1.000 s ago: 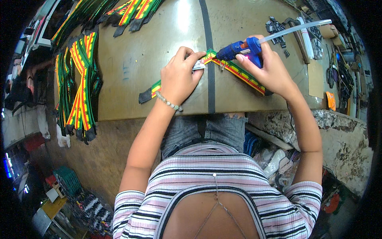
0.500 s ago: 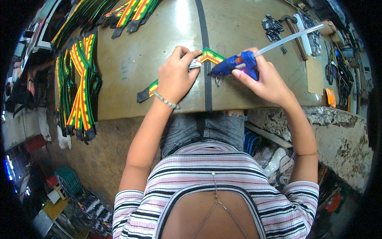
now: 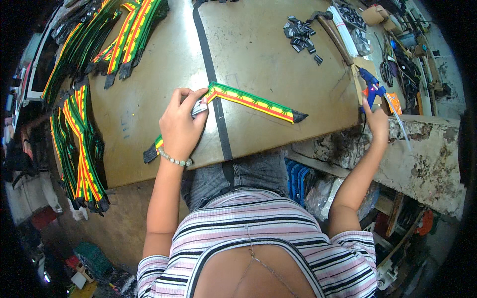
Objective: The person assembles a strap by applying hot glue to a black webbing strip, attaching a colorful patterned strap, and securing small metal buckles. They repeat this process for multiple strap sections, using a glue gun and hammer to fasten components.
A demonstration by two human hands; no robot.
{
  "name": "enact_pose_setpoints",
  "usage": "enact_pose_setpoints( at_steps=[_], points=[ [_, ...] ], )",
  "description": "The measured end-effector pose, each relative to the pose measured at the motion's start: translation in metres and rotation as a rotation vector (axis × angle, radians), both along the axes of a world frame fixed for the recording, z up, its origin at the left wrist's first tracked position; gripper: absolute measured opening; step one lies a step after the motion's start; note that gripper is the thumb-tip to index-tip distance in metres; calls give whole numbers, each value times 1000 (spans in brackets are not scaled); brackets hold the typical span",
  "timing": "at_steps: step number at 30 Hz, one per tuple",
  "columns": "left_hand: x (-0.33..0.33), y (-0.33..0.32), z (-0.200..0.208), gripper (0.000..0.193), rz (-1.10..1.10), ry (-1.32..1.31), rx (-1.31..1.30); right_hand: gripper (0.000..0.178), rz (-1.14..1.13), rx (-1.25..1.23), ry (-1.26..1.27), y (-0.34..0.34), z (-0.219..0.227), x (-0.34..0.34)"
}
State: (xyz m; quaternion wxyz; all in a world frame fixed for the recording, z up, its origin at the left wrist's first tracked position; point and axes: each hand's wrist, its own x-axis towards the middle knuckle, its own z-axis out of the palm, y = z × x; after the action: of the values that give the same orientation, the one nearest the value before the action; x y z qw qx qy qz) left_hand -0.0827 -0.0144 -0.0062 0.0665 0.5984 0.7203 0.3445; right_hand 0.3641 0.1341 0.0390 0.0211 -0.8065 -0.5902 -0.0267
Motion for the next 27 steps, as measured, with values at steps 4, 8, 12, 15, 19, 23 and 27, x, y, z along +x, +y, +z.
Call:
enact_pose_setpoints(
  at_steps=[4, 8, 12, 15, 19, 23, 27],
  points=[
    [0, 0, -1, 27, -8, -5, 0, 41, 278, -124, 455, 15, 25, -67],
    [-1, -1, -1, 36, -20, -13, -26, 24, 683, 170, 274, 74, -28, -109],
    [-2, -8, 1, 36, -30, 2, -40, 17, 709, 169, 462, 85, -61, -101],
    [2, -20, 2, 37, -33, 17, -80, 18, 669, 151, 515, 65, -44, -112],
    [11, -39, 6, 37, -46, -2, -86, 18, 539, 118, 1185, 11, -9, -156],
    [19, -53, 8, 37, -44, -12, -102, 17, 759, -46, 1427, -61, -16, -204],
    [21, -54, 8, 30, -34, 24, -75, 17, 637, 127, 992, -71, -16, -232]
  ],
)
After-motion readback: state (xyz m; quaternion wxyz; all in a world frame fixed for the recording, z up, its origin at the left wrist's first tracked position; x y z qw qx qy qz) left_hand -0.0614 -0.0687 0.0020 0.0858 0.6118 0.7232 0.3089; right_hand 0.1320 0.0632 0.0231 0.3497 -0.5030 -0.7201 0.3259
